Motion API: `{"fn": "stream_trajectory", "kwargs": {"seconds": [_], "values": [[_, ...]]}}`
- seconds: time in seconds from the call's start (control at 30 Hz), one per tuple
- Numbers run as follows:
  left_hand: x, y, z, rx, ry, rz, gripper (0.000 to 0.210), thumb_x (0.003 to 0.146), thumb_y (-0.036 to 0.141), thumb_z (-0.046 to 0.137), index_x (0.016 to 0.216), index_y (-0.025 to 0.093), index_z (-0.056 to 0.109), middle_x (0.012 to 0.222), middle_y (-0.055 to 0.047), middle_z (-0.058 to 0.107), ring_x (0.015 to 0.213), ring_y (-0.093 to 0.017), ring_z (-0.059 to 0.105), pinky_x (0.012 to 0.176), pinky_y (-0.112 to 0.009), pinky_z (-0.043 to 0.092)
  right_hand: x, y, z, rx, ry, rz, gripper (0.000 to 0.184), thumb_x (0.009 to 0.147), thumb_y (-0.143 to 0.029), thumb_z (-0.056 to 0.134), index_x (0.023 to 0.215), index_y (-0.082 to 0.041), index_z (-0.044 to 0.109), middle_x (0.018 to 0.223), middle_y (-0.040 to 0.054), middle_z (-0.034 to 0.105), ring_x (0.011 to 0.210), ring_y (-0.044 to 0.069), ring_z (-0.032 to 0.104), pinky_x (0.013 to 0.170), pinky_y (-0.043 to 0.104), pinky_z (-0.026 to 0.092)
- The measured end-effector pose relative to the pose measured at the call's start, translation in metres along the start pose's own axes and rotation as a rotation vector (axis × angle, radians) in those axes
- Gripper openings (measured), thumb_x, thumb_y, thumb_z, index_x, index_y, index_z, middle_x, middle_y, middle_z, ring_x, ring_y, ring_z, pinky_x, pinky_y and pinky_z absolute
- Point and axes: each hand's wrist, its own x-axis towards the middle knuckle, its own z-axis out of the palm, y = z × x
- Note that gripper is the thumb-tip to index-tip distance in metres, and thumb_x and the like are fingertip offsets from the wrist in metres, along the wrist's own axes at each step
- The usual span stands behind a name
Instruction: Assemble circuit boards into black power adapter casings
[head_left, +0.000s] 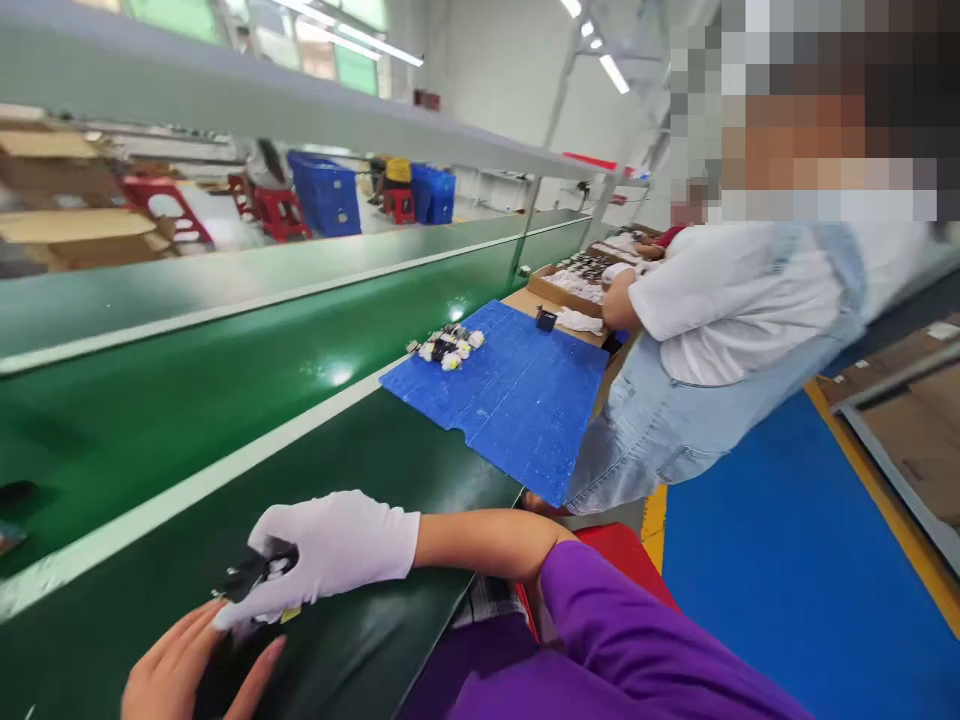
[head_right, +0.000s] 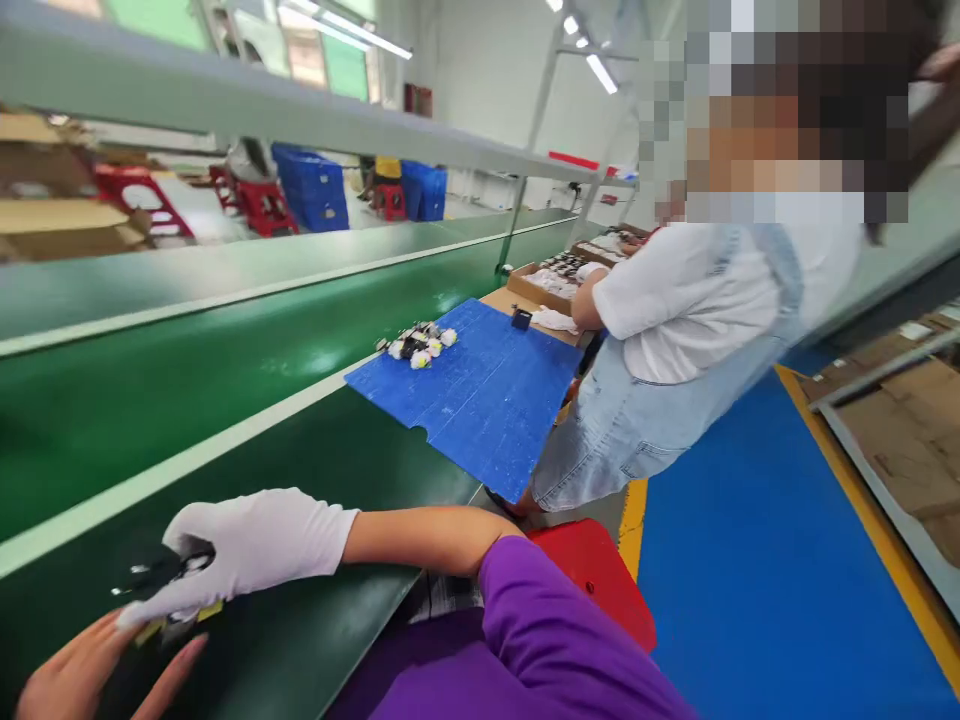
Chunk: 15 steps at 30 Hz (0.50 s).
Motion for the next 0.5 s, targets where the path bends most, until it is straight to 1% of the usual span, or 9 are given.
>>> {"fn": "stream_trajectory", "kwargs": {"seconds": [0.03,0.1,0.17,0.2,0.23,0.27,0.37,0.43,0.5], "values": [[-0.004,0.015,-0.002,-0.006,0.034,-0.036,0.041,0.08,0.061,0.051,0.1,0.026,0.06,0.105,-0.013,0.069,0.111,-0.039,0.059,0.1,-0.06,0.047,-0.003,-0.007,0.012,-0.007,-0.018,-0.031,0.042,0.071,-0.04,0.084,0.073,-0.024,0.045,0.065,-0.0124,0.052,0.063,0.008,0.055,0.06,0.019,0.041],[-0.007,0.046,-0.008,-0.069,0.003,-0.142,0.041,0.079,0.062,0.049,0.087,0.024,0.062,0.096,-0.011,0.071,0.104,-0.035,0.064,0.091,-0.051,0.053,-0.007,-0.014,0.029,-0.001,0.015,-0.043,0.038,0.074,-0.041,0.081,0.075,-0.024,0.047,0.069,-0.011,0.053,0.067,0.009,0.056,0.065,0.021,0.041],[-0.003,0.069,-0.013,-0.185,-0.063,-0.273,0.043,0.077,0.061,0.05,0.082,0.021,0.064,0.093,-0.01,0.073,0.095,-0.031,0.067,0.087,-0.046,0.055,-0.009,-0.012,0.038,0.028,0.077,-0.009,0.034,0.076,-0.045,0.079,0.08,-0.024,0.053,0.076,-0.0084,0.056,0.072,0.01,0.058,0.071,0.023,0.044],[0.001,0.077,-0.015,-0.255,-0.087,-0.33,0.042,0.077,0.058,0.052,0.086,0.019,0.066,0.097,-0.011,0.073,0.095,-0.029,0.067,0.09,-0.044,0.054,-0.009,-0.008,0.04,0.058,0.104,0.005,0.032,0.076,-0.046,0.078,0.086,-0.024,0.057,0.081,-0.0067,0.059,0.076,0.011,0.06,0.075,0.025,0.046],[0.005,0.082,-0.017,-0.335,-0.101,-0.379,0.042,0.078,0.056,0.054,0.089,0.018,0.067,0.101,-0.01,0.074,0.098,-0.028,0.067,0.093,-0.042,0.053,-0.009,-0.004,0.042,0.085,0.107,-0.021,0.031,0.078,-0.045,0.077,0.093,-0.024,0.06,0.087,-0.0048,0.062,0.08,0.013,0.062,0.078,0.026,0.048],[0.009,0.085,-0.02,-0.424,-0.109,-0.419,0.043,0.078,0.056,0.056,0.092,0.017,0.068,0.103,-0.01,0.074,0.099,-0.027,0.067,0.094,-0.041,0.053,-0.009,0.001,0.042,0.099,0.095,-0.081,0.032,0.079,-0.044,0.075,0.101,-0.024,0.061,0.095,-0.0026,0.064,0.087,0.014,0.063,0.083,0.028,0.049],[0.014,0.088,-0.025,-0.696,-0.088,-0.511,0.047,0.075,0.059,0.062,0.092,0.015,0.067,0.099,-0.009,0.075,0.094,-0.025,0.067,0.091,-0.038,0.054,-0.011,0.012,0.038,0.091,0.043,-0.281,0.045,0.08,-0.042,0.076,0.119,-0.026,0.059,0.118,0.0029,0.064,0.109,0.019,0.062,0.097,0.033,0.049],[0.014,0.088,-0.028,-0.866,-0.077,-0.531,0.048,0.073,0.057,0.068,0.097,0.015,0.066,0.097,-0.008,0.075,0.092,-0.023,0.068,0.089,-0.036,0.054,-0.012,0.014,0.034,0.049,0.026,-0.331,0.044,0.084,-0.041,0.073,0.123,-0.027,0.059,0.123,0.0039,0.063,0.113,0.02,0.061,0.099,0.035,0.049],[0.012,0.086,-0.03,-1.021,-0.08,-0.529,0.052,0.07,0.052,0.074,0.104,0.015,0.064,0.097,-0.007,0.074,0.09,-0.022,0.068,0.084,-0.034,0.055,-0.012,0.014,0.032,-0.044,0.035,-0.335,0.034,0.087,-0.04,0.069,0.118,-0.026,0.062,0.119,0.0048,0.065,0.11,0.022,0.061,0.097,0.037,0.05]]}}
